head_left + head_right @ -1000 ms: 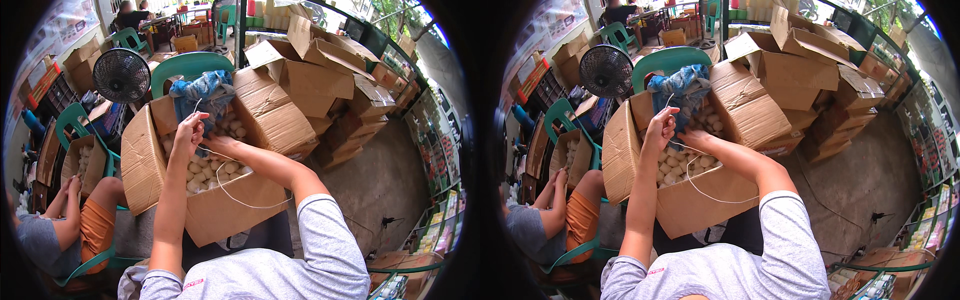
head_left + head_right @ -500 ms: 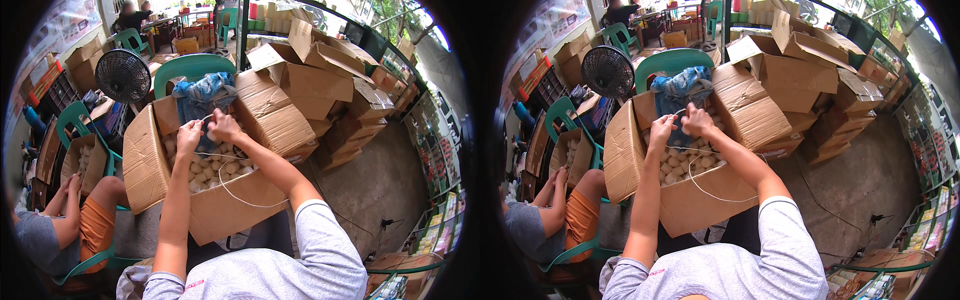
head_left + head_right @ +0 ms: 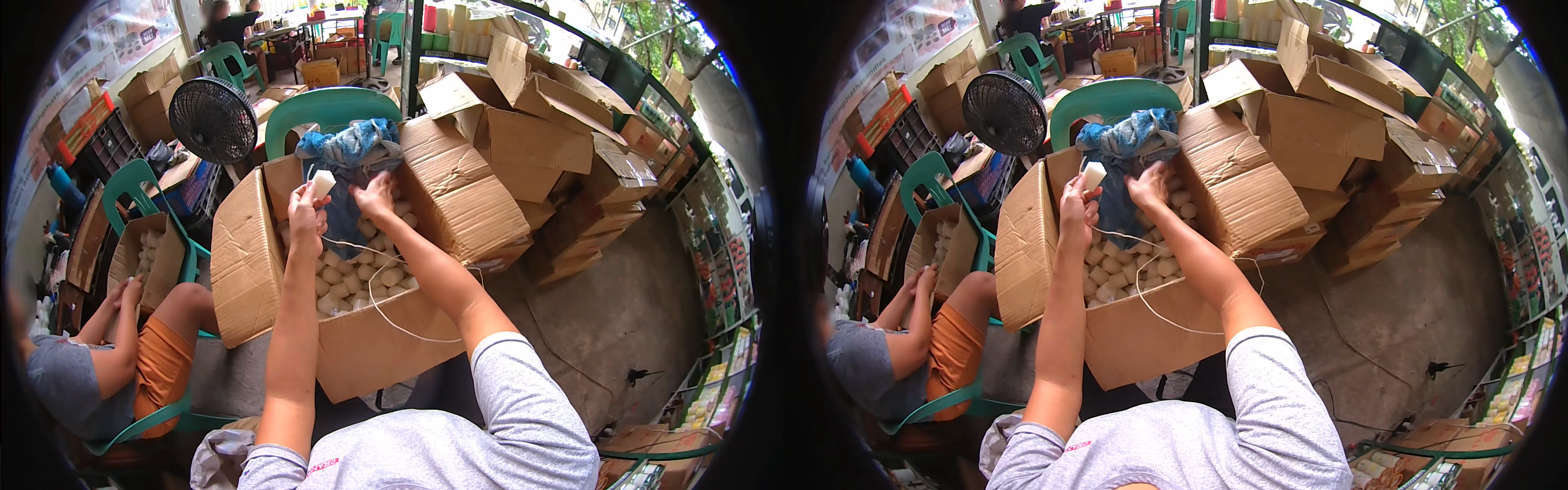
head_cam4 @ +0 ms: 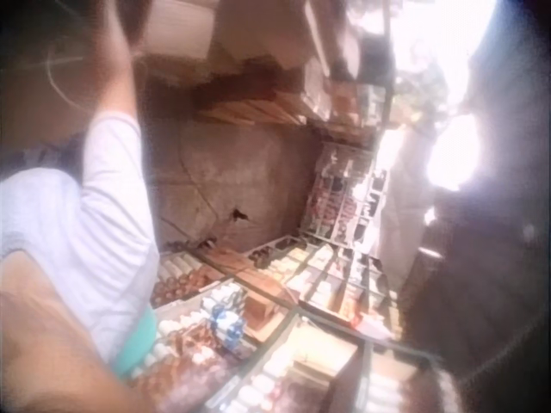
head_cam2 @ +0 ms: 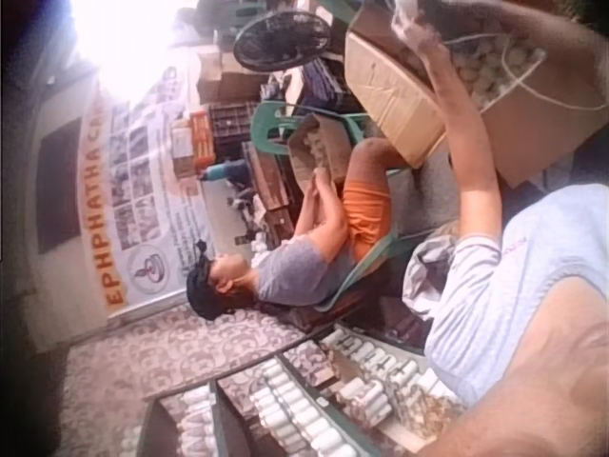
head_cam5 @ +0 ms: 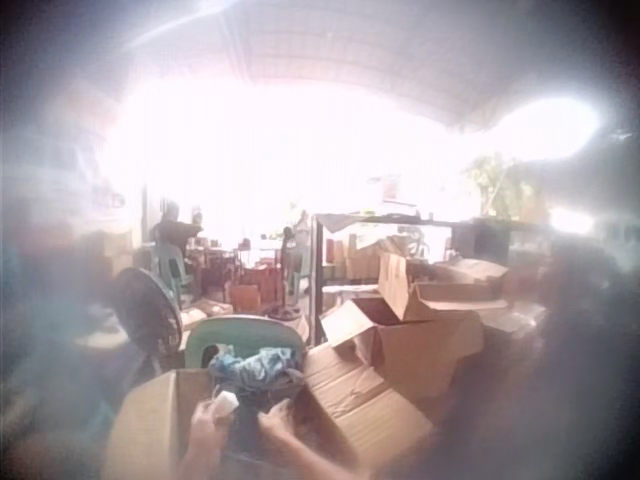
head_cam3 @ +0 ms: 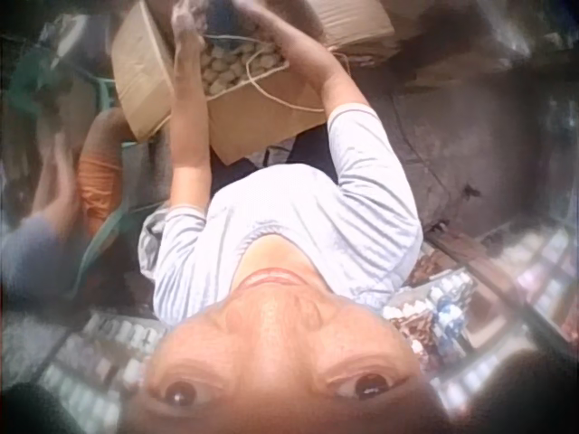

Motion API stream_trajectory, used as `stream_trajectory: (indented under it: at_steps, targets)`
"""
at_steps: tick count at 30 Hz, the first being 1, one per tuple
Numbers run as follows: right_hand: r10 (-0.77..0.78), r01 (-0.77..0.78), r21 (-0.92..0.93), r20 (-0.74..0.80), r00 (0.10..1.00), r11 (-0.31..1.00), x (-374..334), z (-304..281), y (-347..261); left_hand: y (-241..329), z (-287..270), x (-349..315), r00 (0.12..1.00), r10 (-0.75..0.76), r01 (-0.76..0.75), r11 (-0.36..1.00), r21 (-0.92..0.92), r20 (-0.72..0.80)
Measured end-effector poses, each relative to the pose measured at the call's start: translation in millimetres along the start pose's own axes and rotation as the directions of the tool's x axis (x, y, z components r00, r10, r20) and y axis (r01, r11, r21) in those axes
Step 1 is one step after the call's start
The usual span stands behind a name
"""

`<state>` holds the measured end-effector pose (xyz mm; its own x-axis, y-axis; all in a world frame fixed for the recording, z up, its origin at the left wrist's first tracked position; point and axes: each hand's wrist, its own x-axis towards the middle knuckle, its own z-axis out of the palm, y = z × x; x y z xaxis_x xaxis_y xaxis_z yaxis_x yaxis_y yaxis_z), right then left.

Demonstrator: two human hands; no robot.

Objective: The person repeatedly picks small white cotton balls from a cardboard box, wraps each one with a thin string, and uses scissors to cut the string. The wrapped items are placed back into the box. A blue cloth is used to wipe or handle the cotton balls during the process.

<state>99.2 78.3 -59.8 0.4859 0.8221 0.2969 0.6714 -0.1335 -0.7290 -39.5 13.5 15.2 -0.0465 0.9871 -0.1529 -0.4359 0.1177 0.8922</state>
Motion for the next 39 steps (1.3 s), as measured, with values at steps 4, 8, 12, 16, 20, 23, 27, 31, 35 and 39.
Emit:
stream_trajectory:
  at_steps: [4,8,12,16,20,23,27,31,35,39]
  targets:
    - [0.126,-0.143,0.051,0.252,0.96,0.988,23.5,9.9,29.6,-2.0,-3.0,11.5,0.964,-0.153,0.191,0.967,-0.168,0.216]
    - [0.008,-0.036,0.093,0.285,0.959,0.995,21.6,-24.0,15.2,14.5,8.7,14.1,0.962,-0.177,0.201,0.974,-0.104,0.207]
    - [-0.192,0.133,0.462,0.083,0.978,0.877,35.7,-78.2,-13.6,49.5,26.4,19.2,0.99,-0.03,0.046,0.993,-0.111,0.136]
    - [-0.286,-0.056,0.993,0.084,0.955,0.105,36.7,-120.7,-24.8,21.0,26.1,26.5,1.0,-0.02,0.019,0.993,-0.12,-0.006]
    - [-0.647,0.253,0.911,0.019,0.762,0.325,12.6,-127.8,-42.0,0.6,32.8,32.4,0.976,-0.139,0.146,0.989,-0.032,0.168]
    - [-0.663,0.461,0.705,0.017,0.749,0.539,-6.0,-113.6,-54.0,-2.4,39.3,21.6,0.989,-0.143,0.145,0.987,-0.066,0.035]
    - [-0.551,0.236,0.788,0.152,0.821,0.569,-6.0,-98.3,-43.5,-2.0,31.7,28.1,0.998,-0.035,0.034,0.999,0.025,0.059]
    - [-0.514,0.192,0.803,0.159,0.843,0.564,-10.7,-93.7,-40.3,-5.0,35.5,19.8,0.979,0.18,-0.188,0.979,0.078,0.099]
    - [-0.435,0.095,0.839,0.179,0.882,0.536,-13.3,-89.2,-46.9,-8.7,30.7,23.9,0.875,0.47,-0.479,0.806,0.348,0.116]
    - [-0.217,-0.076,0.879,0.199,0.956,0.47,-13.0,-80.9,-50.8,-10.2,38.5,15.2,0.8,0.579,-0.571,0.654,0.497,0.157]
